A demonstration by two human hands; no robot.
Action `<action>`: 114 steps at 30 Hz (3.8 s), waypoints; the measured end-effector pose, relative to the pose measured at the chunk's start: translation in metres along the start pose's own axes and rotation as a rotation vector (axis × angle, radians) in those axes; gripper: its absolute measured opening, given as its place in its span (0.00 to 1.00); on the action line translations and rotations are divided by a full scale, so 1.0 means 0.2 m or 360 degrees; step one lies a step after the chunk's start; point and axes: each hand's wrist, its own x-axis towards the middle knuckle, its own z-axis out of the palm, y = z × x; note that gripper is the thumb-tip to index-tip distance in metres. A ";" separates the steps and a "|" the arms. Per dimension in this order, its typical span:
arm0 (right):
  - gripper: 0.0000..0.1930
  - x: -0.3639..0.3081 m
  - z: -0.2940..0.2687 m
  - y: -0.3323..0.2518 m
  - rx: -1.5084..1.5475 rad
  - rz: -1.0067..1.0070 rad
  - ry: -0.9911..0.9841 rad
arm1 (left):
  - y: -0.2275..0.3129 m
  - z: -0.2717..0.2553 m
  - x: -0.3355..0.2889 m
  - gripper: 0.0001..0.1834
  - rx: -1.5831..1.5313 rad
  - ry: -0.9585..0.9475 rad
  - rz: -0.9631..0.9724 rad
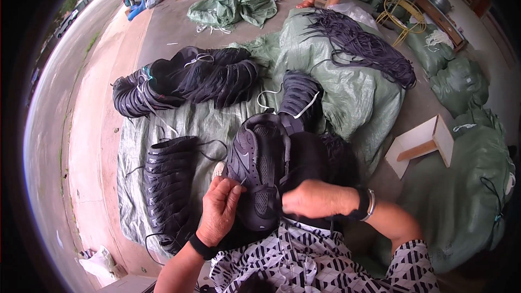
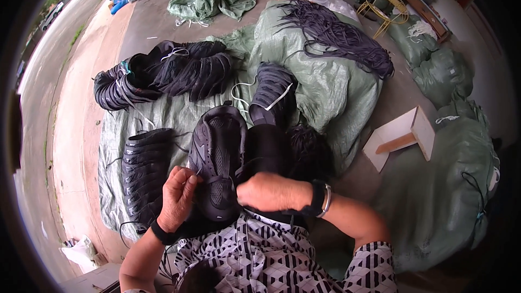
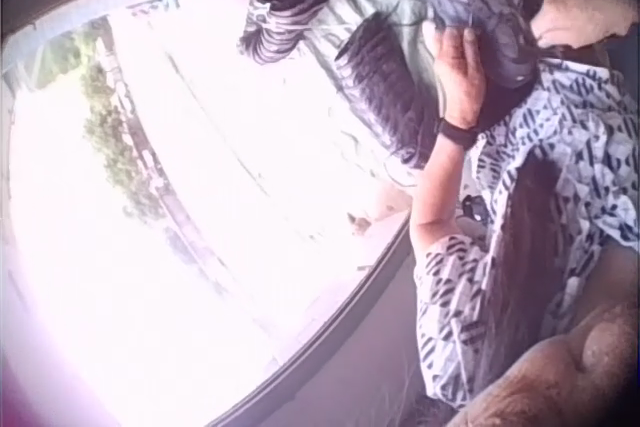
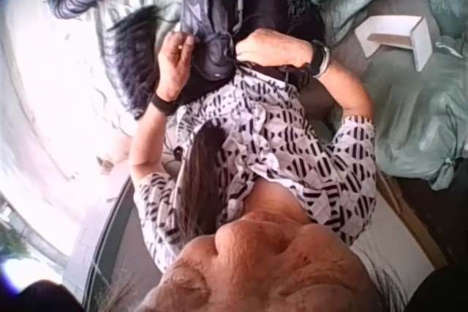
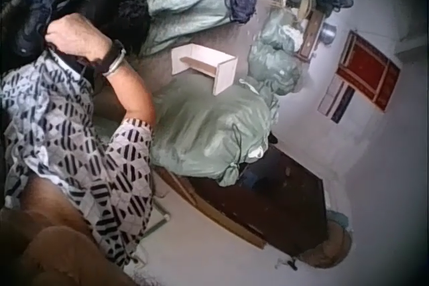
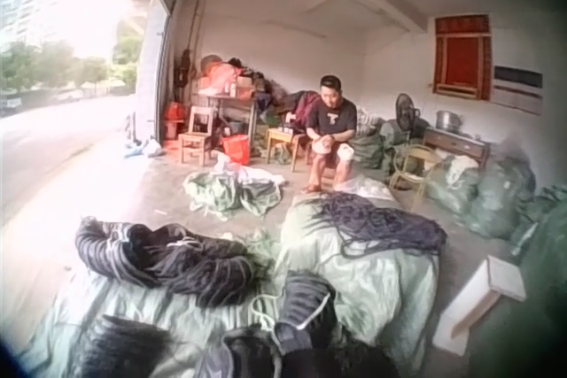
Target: Manually lacing a pair of black athletic shoes.
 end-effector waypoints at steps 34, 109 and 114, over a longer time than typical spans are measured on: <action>0.17 0.17 -0.01 -0.09 0.1649 0.0893 0.0458 | 0.11 0.06 0.07 0.09 0.0298 -0.0268 -0.0251; 0.07 0.11 -0.79 0.03 -0.0326 0.0275 0.1347 | 0.23 -0.09 0.40 0.22 0.0465 -0.0170 0.0461; 0.04 0.08 -0.76 -0.17 0.0063 0.0225 0.1230 | 0.44 -0.03 0.56 0.16 -0.0442 -0.0141 0.0257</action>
